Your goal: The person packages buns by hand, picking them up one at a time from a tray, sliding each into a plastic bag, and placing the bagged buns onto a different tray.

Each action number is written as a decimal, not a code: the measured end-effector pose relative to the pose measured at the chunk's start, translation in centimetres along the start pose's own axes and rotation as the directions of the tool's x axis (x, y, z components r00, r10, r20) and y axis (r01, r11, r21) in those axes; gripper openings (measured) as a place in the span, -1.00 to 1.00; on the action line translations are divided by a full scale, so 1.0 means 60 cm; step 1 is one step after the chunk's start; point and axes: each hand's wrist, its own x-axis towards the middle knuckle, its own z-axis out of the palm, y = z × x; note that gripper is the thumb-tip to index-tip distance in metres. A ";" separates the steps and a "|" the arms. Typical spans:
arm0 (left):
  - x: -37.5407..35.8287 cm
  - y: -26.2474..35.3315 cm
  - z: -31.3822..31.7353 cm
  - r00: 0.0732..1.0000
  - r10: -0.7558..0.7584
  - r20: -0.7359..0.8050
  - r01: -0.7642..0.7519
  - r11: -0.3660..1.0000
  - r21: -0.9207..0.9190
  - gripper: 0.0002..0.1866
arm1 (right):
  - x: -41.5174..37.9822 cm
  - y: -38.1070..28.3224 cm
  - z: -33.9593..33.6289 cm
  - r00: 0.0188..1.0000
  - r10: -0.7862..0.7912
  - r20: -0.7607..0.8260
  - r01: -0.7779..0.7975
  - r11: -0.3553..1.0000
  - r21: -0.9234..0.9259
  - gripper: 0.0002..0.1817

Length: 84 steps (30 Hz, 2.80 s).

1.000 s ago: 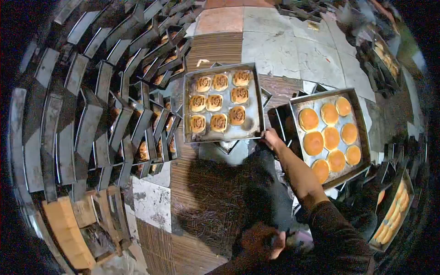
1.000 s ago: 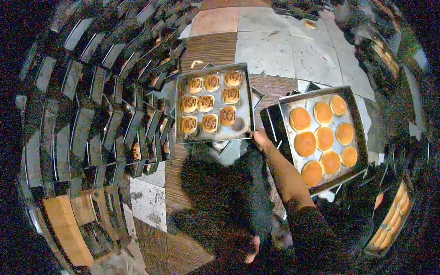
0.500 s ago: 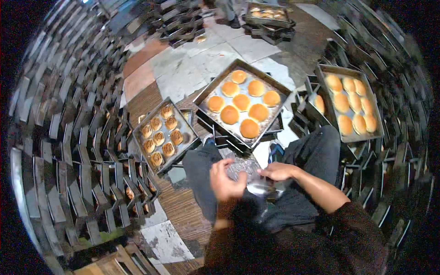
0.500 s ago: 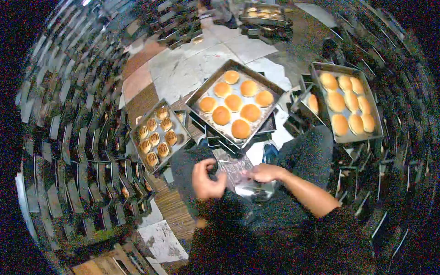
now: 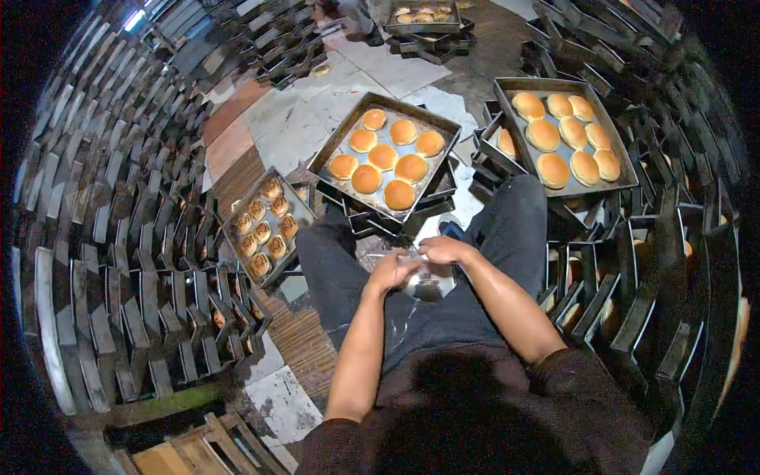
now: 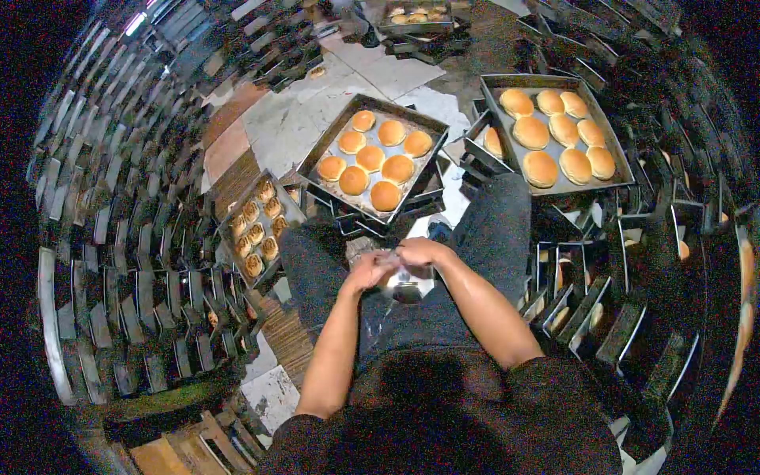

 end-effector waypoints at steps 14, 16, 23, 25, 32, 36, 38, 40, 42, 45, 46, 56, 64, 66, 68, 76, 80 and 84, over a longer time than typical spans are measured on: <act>-0.093 0.105 -0.032 0.936 0.183 -0.301 -0.186 0.982 0.019 -0.76 | -0.111 -0.098 -0.023 0.748 -0.095 -0.657 0.110 0.994 -0.019 -0.86; -0.075 0.069 -0.045 0.886 0.336 -0.318 -0.332 0.941 0.069 -0.74 | -0.101 -0.105 -0.050 0.481 -0.134 -0.867 0.184 0.982 -0.050 -0.90; -0.024 0.030 -0.157 0.945 -0.139 -0.295 -0.237 0.328 -0.914 -0.94 | -0.054 -0.187 -0.150 0.452 0.244 -0.858 0.344 0.840 0.420 -0.90; -0.006 0.021 -0.184 0.809 -0.283 -0.515 -0.342 0.487 -0.804 -0.93 | -0.006 -0.188 -0.153 0.408 -0.014 -0.913 0.344 0.929 0.139 -0.95; 0.022 -0.041 -0.238 0.481 -0.412 -0.774 -0.522 0.575 -0.630 -0.84 | 0.324 0.123 -0.262 0.865 0.274 -0.421 -0.322 0.945 -0.047 -0.39; 0.038 -0.019 -0.258 0.446 -0.366 -0.817 -0.264 0.818 -0.511 -0.78 | 0.480 0.458 -0.270 0.608 0.107 -0.787 -0.494 0.826 -0.269 -0.38; 0.026 -0.040 -0.245 0.510 -0.478 -0.715 -0.306 0.676 -0.670 -0.76 | 0.490 0.415 -0.328 0.610 0.413 -0.676 -0.620 0.780 -0.083 -0.35; 0.021 -0.048 -0.237 0.539 -0.523 -0.660 -0.330 0.590 -0.737 -0.75 | 0.492 0.387 -0.336 0.545 0.513 -0.663 -0.676 0.736 0.015 -0.36; 0.028 -0.045 -0.237 0.520 -0.523 -0.675 -0.359 0.584 -0.728 -0.73 | 0.481 0.381 -0.348 0.672 0.413 -0.615 -0.601 0.789 -0.127 -0.40; 0.032 -0.051 -0.239 0.615 -0.525 -0.588 -0.445 0.384 -0.809 -0.73 | 0.405 0.372 -0.360 0.625 0.353 -0.696 -0.610 0.778 -0.153 -0.47; 0.031 -0.034 -0.250 0.608 -0.515 -0.604 -0.467 0.383 -0.797 -0.75 | 0.374 0.359 -0.349 0.348 0.529 -0.774 -0.357 0.838 0.412 -0.50; 0.020 0.052 -0.206 0.619 -0.200 -0.760 -0.541 0.592 -0.597 -0.93 | 0.042 -0.143 -0.186 0.973 0.001 -0.232 0.203 0.481 0.853 -0.38; -0.123 0.212 -0.225 0.744 0.065 -0.665 -0.653 -0.136 -0.745 -0.31 | -0.035 -0.292 -0.108 0.460 -0.659 -0.595 0.700 0.682 -0.213 -0.37; -0.142 0.240 -0.199 0.727 0.094 -0.680 -0.685 0.024 -0.728 -0.32 | -0.042 -0.304 -0.117 0.442 -0.691 -0.572 0.604 0.701 -0.379 -0.37; -0.161 0.260 -0.168 0.730 0.066 -0.681 -0.678 0.200 -0.707 -0.31 | -0.058 -0.331 -0.117 0.526 -0.627 -0.575 0.493 0.775 -0.394 -0.40; -0.175 0.206 -0.238 0.830 -0.199 -0.520 -0.554 -0.194 -0.810 -0.31 | -0.102 -0.292 -0.124 0.743 -0.668 0.050 0.631 0.723 0.282 -0.47; -0.175 0.216 -0.205 0.908 -0.137 -0.396 -0.409 -0.079 -0.909 -0.50 | -0.071 -0.330 -0.132 0.732 -0.618 -0.286 0.668 0.733 0.126 -0.75; -0.163 0.167 -0.229 0.948 -0.178 -0.262 -0.294 -0.182 -0.938 -0.59 | -0.077 -0.314 -0.104 0.621 -0.735 -0.273 0.766 0.494 0.413 -0.83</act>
